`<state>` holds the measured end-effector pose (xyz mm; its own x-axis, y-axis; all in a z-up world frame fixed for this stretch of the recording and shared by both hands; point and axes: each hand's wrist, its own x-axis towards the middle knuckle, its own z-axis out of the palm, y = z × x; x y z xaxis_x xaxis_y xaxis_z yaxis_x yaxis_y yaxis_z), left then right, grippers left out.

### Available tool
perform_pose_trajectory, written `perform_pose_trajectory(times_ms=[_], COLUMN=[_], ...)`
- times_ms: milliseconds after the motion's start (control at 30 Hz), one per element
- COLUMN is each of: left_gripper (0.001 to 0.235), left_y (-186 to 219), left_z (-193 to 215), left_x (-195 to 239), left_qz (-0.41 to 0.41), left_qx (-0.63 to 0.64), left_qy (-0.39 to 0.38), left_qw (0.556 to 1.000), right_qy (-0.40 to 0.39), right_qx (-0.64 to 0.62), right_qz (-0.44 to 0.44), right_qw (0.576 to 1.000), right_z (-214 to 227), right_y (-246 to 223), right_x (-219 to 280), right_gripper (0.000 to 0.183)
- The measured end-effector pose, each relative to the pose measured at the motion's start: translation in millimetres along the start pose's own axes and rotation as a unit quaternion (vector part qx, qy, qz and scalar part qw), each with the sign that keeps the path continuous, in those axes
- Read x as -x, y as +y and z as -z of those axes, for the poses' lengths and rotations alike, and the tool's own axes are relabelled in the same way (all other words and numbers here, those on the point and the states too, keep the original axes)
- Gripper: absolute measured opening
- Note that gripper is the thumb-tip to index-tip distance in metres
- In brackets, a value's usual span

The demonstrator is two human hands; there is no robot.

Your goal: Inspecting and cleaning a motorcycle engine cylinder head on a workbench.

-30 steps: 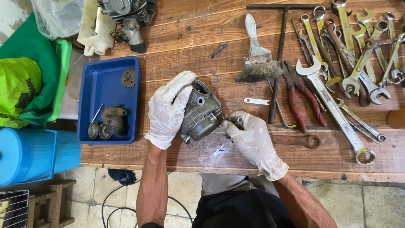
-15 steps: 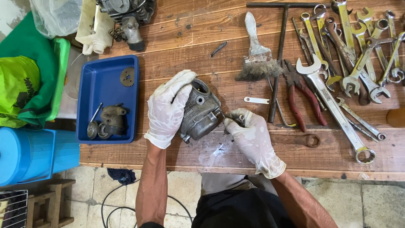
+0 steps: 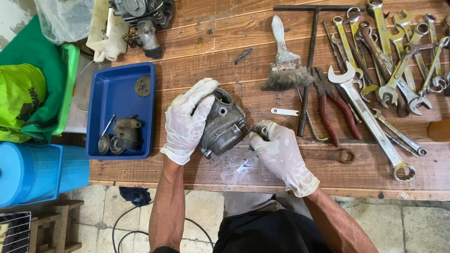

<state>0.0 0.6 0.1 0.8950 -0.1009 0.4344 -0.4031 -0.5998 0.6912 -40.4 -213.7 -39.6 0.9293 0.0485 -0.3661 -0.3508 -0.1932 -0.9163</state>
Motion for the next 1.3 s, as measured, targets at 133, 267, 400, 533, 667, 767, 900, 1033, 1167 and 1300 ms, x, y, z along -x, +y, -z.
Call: perform_pose_trajectory(times_ms=[133,267,400,533,667,767,900,1033,1167,1300], left_gripper=[0.027,0.039,0.082,0.112,0.114,0.106,0.109,0.112,0.105,0.06], left_y=[-5,-2,13,12,5,8,4,10,20,48], left_z=[2,14,29,36,27,22,-1,-30,-32,-33], left_x=[2,3,14,40,50,47,58,60,62,87], left_qz=[0.001,-0.029,-0.068,-0.064,-0.103,-0.116,-0.086,-0.002,0.018,0.006], left_qx=[-0.009,-0.029,-0.029,-0.126,-0.226,-0.232,-0.314,-0.357,-0.285,-0.066], left_qy=[-0.008,-0.049,-0.099,-0.189,-0.165,-0.126,-0.027,0.027,0.072,0.239], left_qw=[1.0,0.998,0.992,0.972,0.955,0.958,0.945,0.934,0.956,0.969], right_qy=[0.026,0.061,0.125,0.094,0.163,0.166,0.173,0.132,0.063,-0.03], right_qx=[0.111,0.255,0.424,0.522,0.534,0.58,0.587,0.553,0.208,-0.054], right_qz=[0.012,0.082,0.151,0.176,0.285,0.271,0.283,0.215,0.153,0.174], right_qw=[0.993,0.962,0.884,0.829,0.779,0.75,0.738,0.794,0.964,0.983], right_z=[8,29,50,59,61,58,60,62,77,92], right_y=[-8,-12,-2,-1,18,27,22,-39,-65,-19], right_x=[5,1,-16,-39,-60,-71,-64,-14,34,58], right_gripper=[0.009,0.016,0.023,0.021,0.017,0.024,0.026,0.039,0.052,0.035])
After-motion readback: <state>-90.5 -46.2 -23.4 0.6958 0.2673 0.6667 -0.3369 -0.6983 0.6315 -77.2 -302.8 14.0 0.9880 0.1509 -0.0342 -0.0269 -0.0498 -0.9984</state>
